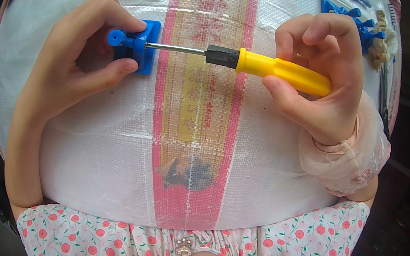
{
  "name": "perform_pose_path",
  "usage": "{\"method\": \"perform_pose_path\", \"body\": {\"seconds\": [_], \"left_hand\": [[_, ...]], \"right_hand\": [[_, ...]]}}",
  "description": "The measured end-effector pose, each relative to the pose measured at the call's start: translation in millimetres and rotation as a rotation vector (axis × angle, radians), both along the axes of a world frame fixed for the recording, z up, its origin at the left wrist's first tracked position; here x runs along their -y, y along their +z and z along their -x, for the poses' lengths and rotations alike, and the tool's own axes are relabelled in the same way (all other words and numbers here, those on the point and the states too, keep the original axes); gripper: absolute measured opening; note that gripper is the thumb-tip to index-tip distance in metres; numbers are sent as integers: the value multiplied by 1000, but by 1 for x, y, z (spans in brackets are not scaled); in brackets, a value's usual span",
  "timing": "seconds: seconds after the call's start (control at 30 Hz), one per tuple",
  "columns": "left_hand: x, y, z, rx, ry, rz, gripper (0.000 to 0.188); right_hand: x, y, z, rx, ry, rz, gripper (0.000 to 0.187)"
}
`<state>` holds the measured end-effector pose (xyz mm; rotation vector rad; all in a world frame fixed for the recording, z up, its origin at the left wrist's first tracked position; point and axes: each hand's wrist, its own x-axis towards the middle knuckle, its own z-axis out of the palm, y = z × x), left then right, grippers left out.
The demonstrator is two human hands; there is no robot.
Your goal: Use a screwdriver to attach a screw into a small blue plastic fixture.
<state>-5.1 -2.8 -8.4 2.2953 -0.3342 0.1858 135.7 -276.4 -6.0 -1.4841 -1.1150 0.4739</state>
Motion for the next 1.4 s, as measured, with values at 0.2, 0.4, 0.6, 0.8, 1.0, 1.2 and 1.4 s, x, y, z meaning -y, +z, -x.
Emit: {"method": "perform_pose_path", "body": {"seconds": [0.2, 0.4, 0.6, 0.8, 1.0, 1.2, 1.4], "left_hand": [[1, 3, 0, -5, -1, -12, 29], [3, 5, 0, -32, 12, 9, 30], [1, 4, 0, 11, 9, -44, 30], [1, 2, 1, 2, 15, -5, 30], [2, 4, 0, -13, 20, -15, 30], [1, 3, 0, 17, 8, -22, 29], [0, 2, -1, 14, 2, -24, 29]], "right_hand": [[0, 11, 8, -122, -146, 101, 40], [4, 13, 5, -102, -118, 211, 17], [4, 15, -2, -13, 79, 165, 34], [2, 9, -2, 65, 108, 134, 40], [3, 11, 1, -21, 59, 138, 32], [4, 12, 6, -109, -19, 190, 24], [4, 13, 6, -173, -19, 205, 16]]}}
